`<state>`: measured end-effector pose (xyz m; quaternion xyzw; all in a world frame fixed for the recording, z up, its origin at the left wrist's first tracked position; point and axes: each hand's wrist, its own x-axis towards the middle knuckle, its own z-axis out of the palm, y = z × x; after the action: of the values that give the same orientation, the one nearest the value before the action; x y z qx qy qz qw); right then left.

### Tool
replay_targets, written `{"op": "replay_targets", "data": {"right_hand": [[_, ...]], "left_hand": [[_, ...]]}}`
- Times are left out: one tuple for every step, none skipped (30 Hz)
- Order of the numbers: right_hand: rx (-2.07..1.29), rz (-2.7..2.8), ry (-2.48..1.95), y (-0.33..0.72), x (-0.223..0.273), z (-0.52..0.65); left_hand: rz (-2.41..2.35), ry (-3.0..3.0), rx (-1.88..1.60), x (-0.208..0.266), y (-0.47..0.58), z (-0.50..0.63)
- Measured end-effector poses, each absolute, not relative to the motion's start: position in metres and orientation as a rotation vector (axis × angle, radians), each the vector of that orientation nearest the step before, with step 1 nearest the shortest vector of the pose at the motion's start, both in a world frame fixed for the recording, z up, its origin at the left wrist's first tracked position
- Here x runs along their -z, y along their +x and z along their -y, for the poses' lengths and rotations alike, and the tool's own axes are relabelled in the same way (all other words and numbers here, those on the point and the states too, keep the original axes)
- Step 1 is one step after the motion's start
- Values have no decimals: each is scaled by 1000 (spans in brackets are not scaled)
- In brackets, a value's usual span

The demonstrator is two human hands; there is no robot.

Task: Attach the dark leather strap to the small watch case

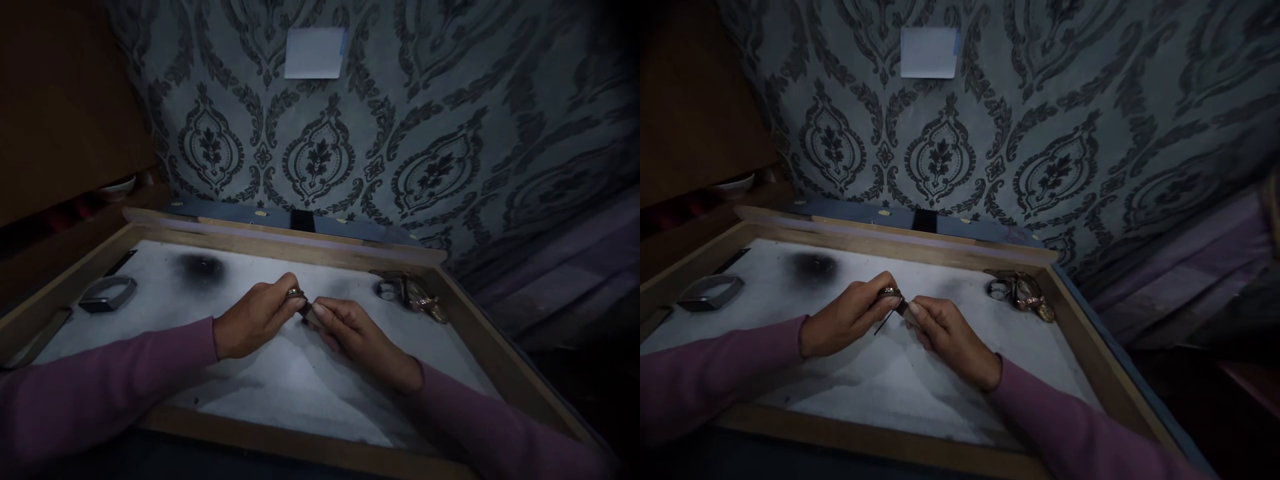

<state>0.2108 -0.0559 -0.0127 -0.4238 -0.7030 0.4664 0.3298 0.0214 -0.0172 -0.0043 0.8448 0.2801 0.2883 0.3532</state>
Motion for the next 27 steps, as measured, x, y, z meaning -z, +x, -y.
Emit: {"op": "replay_targets", "data": {"right_hand": [[-1146,1876,-1114,210,13,56],[-1059,1915,-1128,210,13,57],[-962,1956,-1146,210,13,58],[-862,2001,-1163,210,13,59],[-767,2044,-1178,211,13,59],[-686,2087,-1191,211,14,60],[-620,2125,-1202,212,14,61],[-571,2158,-1209,214,15,61],[-531,2183,-1215,215,16,62],[-502,2202,-1223,216,18,62],[-479,2218,-1230,217,19,62],[-461,2231,-1234,217,20,62],[-452,2241,-1239,218,21,61],[-448,2247,-1240,218,21,61],[-455,2248,-1242,218,21,60],[-475,2238,-1243,217,21,60],[-513,2218,-1242,217,20,59],[-579,2186,-1238,216,18,59],[-675,2141,-1229,215,16,58],[-807,2086,-1206,214,15,58],[-956,2023,-1186,213,13,57],[-1089,1963,-1162,213,12,57],[-1188,1921,-1143,212,11,56],[-1223,1907,-1135,212,10,56],[-1188,1926,-1136,212,9,56],[-1098,1970,-1143,213,9,57],[-973,2028,-1152,213,9,57]], "left_hand": [[-720,2200,-750,4,21,18],[-712,2213,-757,4,21,18],[-703,2221,-760,3,21,19],[-697,2224,-760,2,21,20],[-695,2220,-759,1,21,20],[-696,2211,-755,0,21,21],[-700,2198,-749,-1,21,21],[-703,2179,-744,-1,21,22],[-706,2157,-739,-2,21,22],[-706,2130,-738,-2,21,22],[-706,2099,-734,-2,22,21],[-709,2065,-726,-2,22,21],[-714,2030,-715,-2,23,21],[-719,1998,-703,-2,23,20],[-724,1972,-691,-1,23,20],[-725,1957,-685,0,23,19],[-724,1959,-683,1,23,19],[-721,1979,-689,2,23,18],[-718,2015,-698,2,23,17],[-715,2060,-709,3,22,17],[-710,2108,-722,3,22,17],[-701,2150,-735,3,22,17],[-691,2183,-743,3,21,17],[-680,2206,-746,2,21,17],[-670,2221,-743,1,21,17],[-663,2230,-738,0,21,18],[-662,2231,-730,-1,21,18]]}}
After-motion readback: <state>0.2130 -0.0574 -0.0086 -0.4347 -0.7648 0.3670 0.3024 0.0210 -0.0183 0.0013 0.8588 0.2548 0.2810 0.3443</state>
